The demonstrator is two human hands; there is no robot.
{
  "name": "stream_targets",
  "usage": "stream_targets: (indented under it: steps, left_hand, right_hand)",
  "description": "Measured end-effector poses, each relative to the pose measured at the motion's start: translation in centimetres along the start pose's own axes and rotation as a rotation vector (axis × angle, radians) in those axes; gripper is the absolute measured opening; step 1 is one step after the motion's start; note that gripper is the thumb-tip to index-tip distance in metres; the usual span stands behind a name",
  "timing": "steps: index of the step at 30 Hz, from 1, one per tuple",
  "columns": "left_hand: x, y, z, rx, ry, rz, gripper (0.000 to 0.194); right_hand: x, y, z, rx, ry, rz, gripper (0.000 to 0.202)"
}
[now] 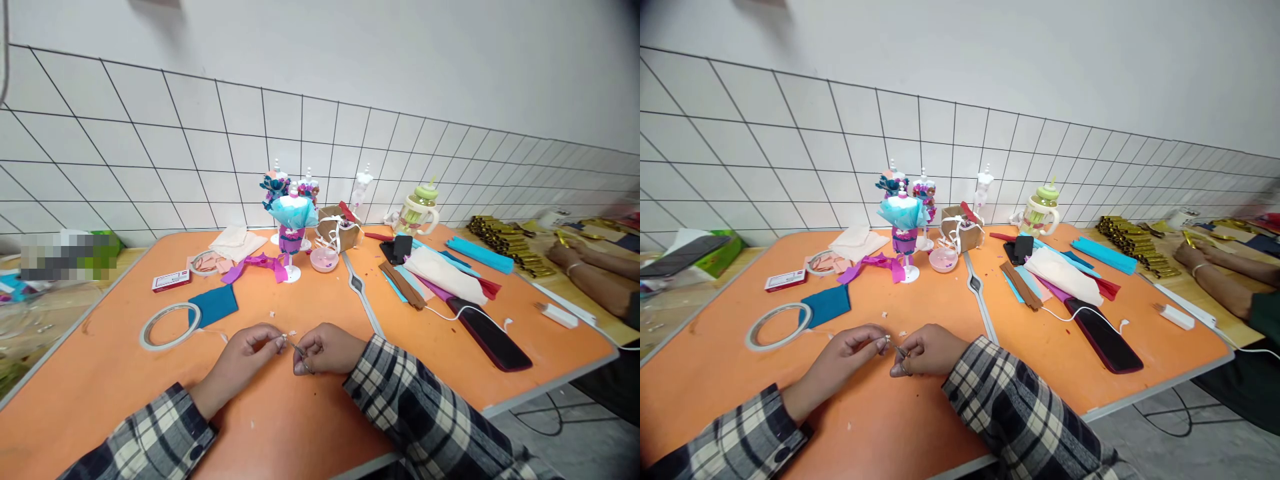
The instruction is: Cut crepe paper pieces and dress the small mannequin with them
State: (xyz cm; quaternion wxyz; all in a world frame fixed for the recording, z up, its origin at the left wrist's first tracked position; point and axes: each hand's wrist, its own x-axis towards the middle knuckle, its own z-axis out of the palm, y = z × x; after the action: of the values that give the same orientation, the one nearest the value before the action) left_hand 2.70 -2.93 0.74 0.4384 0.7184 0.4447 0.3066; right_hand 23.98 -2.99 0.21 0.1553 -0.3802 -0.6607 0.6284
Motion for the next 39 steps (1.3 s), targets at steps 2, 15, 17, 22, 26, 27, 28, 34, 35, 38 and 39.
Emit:
stream_targets:
  steps: [2,15,17,22,26,27,28,34,35,38,39]
  left_hand:
    - [0.0,0.0,0.0,0.021,0.007,-0.007,0.028]
    - [0.1,0.1,-0.1,0.083,-0.001,0.037,0.028]
    - [0.1,0.1,-0.1,0.073,-0.017,0.048,0.027]
    - [0.1,0.1,-0.1,0.031,-0.025,0.033,0.026]
    - [0.1,0.2,-0.1,0.013,-0.007,-0.023,0.028]
    - [0.1,0.2,-0.1,0.01,-0.003,-0.034,0.028]
    - [0.1,0.2,-0.1,0.007,0.0,-0.044,0.028]
    - [0.2,-0.2,-0.1,-0.035,0.002,-0.094,0.031]
    - [0.2,-0.3,-0.1,-0.063,0.011,-0.102,0.032]
    - [0.2,-0.6,-0.2,-0.185,0.051,-0.122,0.034]
    - [0.1,-0.7,-0.2,-0.239,0.065,-0.13,0.034]
  right_hand:
    - [0.0,0.0,0.1,-0.009,-0.004,0.004,0.032]
    - [0.1,0.5,-0.2,-0.022,-0.039,0.026,0.03]
    - [0.0,0.4,-0.2,-0.009,-0.034,0.036,0.028]
    - [-0.1,0.2,-0.3,-0.004,-0.039,0.043,0.027]
    - [0.2,0.6,-0.2,0.01,-0.034,0.042,0.033]
    - [0.3,0.7,-0.1,0.029,-0.031,0.047,0.033]
    - [0.4,0.9,-0.1,0.051,-0.03,0.049,0.034]
    - [0.5,0.4,0.0,0.07,0.068,0.012,0.036]
    - [0.4,0.2,-0.2,0.032,0.114,0.001,0.037]
    - [0.3,0.0,-0.8,-0.233,0.316,-0.024,0.034]
    - [0.2,0.1,-1.1,-0.342,0.384,-0.027,0.03]
